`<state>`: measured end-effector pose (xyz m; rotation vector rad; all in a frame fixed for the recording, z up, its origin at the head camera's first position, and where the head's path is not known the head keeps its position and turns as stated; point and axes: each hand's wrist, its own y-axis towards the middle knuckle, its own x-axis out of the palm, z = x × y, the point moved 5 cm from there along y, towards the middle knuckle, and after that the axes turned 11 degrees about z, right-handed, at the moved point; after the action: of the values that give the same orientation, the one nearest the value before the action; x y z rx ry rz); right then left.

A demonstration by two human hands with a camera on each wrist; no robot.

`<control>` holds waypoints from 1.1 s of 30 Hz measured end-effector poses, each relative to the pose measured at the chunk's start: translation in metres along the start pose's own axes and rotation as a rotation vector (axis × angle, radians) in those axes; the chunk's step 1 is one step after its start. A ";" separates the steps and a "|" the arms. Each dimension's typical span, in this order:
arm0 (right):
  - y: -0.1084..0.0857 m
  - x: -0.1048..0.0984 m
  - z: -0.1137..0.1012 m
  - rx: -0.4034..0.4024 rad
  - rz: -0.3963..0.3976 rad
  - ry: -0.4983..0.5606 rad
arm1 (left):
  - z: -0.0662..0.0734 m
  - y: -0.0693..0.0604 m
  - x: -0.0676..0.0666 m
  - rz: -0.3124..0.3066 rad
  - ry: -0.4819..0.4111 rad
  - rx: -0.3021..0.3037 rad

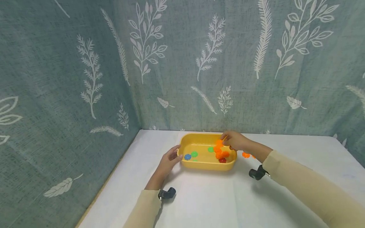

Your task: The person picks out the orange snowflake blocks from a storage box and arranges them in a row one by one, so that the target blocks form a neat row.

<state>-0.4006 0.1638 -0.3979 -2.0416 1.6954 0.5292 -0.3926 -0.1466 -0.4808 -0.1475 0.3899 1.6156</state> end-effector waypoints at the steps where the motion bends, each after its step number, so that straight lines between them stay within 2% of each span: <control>1: 0.000 -0.004 0.002 0.009 0.005 0.001 | 0.000 0.001 0.000 0.001 0.003 -0.005; 4: 0.000 -0.015 0.010 0.043 0.021 0.014 | 0.000 0.002 0.001 0.006 0.009 -0.023; 16: -0.016 -0.053 0.045 0.134 0.083 0.066 | 0.000 0.000 0.000 0.014 0.008 -0.013; 25: -0.031 -0.069 0.077 0.159 0.121 0.054 | 0.000 0.000 0.000 0.016 0.000 -0.026; 33: -0.044 -0.080 0.100 0.194 0.143 0.050 | -0.002 0.002 0.000 -0.002 -0.025 0.003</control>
<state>-0.3731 0.2912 -0.4335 -1.8211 1.8543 0.3453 -0.3946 -0.1470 -0.4823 -0.1251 0.3733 1.6135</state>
